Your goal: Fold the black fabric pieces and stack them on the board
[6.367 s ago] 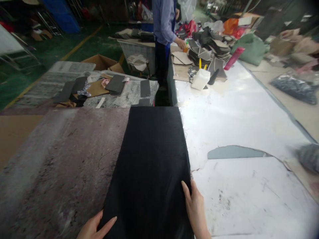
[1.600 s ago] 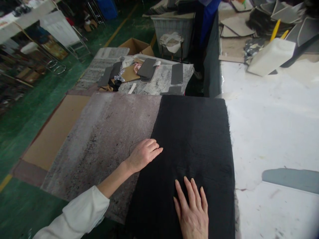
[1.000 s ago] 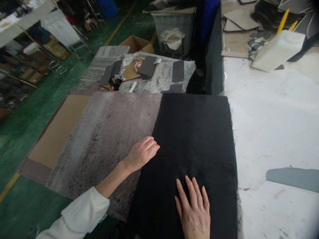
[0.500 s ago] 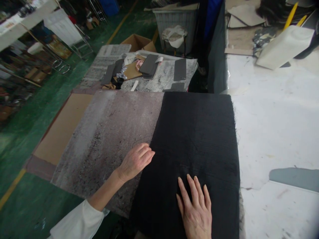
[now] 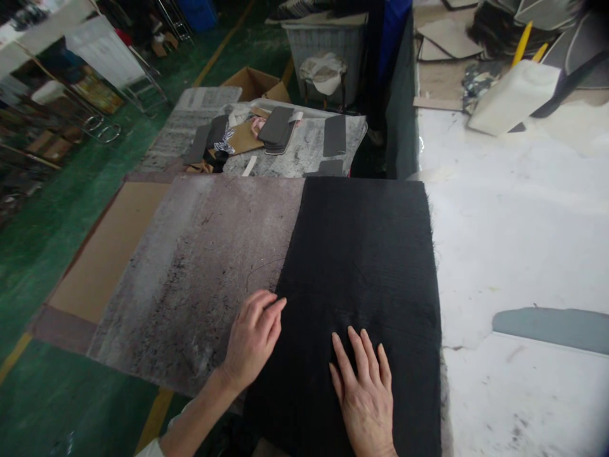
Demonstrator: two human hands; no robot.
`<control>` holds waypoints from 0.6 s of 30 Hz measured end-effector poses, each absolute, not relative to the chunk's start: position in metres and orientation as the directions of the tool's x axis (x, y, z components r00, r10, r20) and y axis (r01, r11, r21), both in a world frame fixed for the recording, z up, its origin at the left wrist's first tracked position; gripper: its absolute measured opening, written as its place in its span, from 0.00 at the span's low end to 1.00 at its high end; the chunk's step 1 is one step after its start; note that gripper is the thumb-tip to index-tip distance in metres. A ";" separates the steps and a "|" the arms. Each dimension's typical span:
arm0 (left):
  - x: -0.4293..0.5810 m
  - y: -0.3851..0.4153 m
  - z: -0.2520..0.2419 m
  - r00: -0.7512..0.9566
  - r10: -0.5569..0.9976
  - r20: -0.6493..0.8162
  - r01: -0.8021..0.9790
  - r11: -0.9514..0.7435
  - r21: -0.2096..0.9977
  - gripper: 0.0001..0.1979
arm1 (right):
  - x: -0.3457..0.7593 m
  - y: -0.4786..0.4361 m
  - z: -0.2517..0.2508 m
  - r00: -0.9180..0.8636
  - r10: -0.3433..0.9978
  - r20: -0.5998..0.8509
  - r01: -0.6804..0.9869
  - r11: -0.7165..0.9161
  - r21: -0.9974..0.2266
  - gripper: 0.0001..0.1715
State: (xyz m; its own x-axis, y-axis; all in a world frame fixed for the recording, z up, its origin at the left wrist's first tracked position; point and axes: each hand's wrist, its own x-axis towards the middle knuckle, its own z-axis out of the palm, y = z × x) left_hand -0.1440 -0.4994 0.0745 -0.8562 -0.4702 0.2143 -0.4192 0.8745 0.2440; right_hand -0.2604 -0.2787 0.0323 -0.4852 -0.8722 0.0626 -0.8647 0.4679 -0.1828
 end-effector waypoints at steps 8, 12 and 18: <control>-0.104 -0.459 0.066 -0.719 -0.681 0.135 -0.603 0.709 0.365 0.22 | -0.261 -0.280 0.038 -0.492 -0.870 0.030 -0.854 0.476 -0.211 0.33; -0.096 -0.472 0.075 -0.651 -0.739 0.171 -0.637 0.655 0.406 0.19 | -0.261 -0.281 0.039 -0.508 -0.860 0.046 -0.840 0.483 -0.247 0.32; -0.115 -0.433 0.079 -0.863 -0.499 0.075 -0.430 0.805 0.410 0.18 | -0.259 -0.282 0.048 -0.527 -0.847 0.072 -0.820 0.485 -0.304 0.28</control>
State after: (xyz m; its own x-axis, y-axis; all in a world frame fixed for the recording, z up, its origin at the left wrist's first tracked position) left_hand -0.1152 -0.4328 0.0787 -0.8631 -0.4994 0.0749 -0.4299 0.8045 0.4098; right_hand -0.2588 -0.2820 0.0479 -0.5274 -0.8465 0.0720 -0.8200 0.4851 -0.3038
